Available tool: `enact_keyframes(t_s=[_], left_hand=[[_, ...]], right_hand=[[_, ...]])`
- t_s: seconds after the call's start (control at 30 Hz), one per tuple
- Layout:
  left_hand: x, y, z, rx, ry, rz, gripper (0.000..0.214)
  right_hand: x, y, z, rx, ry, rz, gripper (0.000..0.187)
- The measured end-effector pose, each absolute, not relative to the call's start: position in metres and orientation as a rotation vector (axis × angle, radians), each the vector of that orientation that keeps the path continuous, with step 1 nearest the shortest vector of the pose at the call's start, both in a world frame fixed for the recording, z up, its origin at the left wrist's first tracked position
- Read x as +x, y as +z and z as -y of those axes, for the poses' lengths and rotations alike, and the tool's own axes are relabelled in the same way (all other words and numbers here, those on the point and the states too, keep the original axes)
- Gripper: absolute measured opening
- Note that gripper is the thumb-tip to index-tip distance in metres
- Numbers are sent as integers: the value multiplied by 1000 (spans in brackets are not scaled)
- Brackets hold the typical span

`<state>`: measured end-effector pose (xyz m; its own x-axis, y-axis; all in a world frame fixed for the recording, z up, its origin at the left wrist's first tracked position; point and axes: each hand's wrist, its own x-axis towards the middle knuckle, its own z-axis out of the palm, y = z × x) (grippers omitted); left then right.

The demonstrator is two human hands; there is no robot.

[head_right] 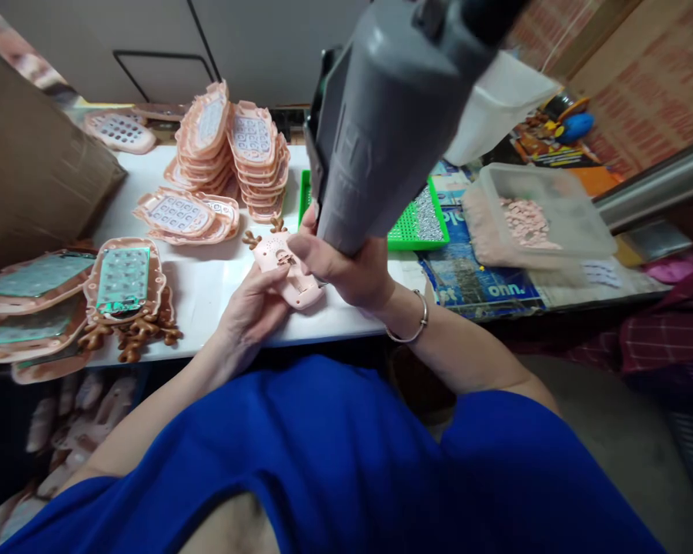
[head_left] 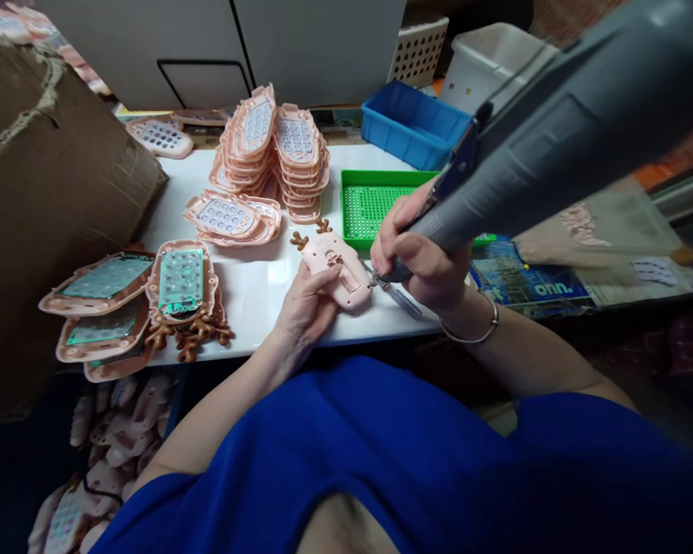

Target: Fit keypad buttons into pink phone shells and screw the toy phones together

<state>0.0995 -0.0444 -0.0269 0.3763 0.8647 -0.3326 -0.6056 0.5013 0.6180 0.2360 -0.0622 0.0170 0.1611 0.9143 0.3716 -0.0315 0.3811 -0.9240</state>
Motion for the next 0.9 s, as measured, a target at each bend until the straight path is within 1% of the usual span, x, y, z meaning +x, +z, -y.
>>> enact_keyframes(t_s=[0.1, 0.13, 0.17, 0.27, 0.33, 0.4, 0.5, 0.6, 0.9], left_hand=[[99, -24, 46, 445, 963, -720, 47], [99, -23, 47, 437, 962, -728, 49], [99, -21, 48, 421, 963, -733, 51], [100, -15, 49, 353, 945, -733, 54], [100, -12, 50, 338, 918, -726, 57], [101, -10, 50, 356, 897, -722, 62], [102, -12, 49, 375, 876, -729, 66], [103, -13, 49, 354, 861, -741, 67], [104, -9, 51, 289, 882, -802, 54]], right_hand=[[244, 36, 58, -745, 906, 1198, 33], [250, 43, 57, -725, 880, 1200, 30], [257, 50, 55, -725, 802, 1197, 29], [287, 59, 46, -845, 427, 1141, 26], [311, 53, 38, -1016, 257, 1093, 30], [333, 39, 30, -1181, 181, 1071, 38], [356, 16, 21, -1295, 162, 1096, 47], [365, 4, 17, -1323, 164, 1139, 51], [367, -2, 16, -1463, 151, 1129, 66]])
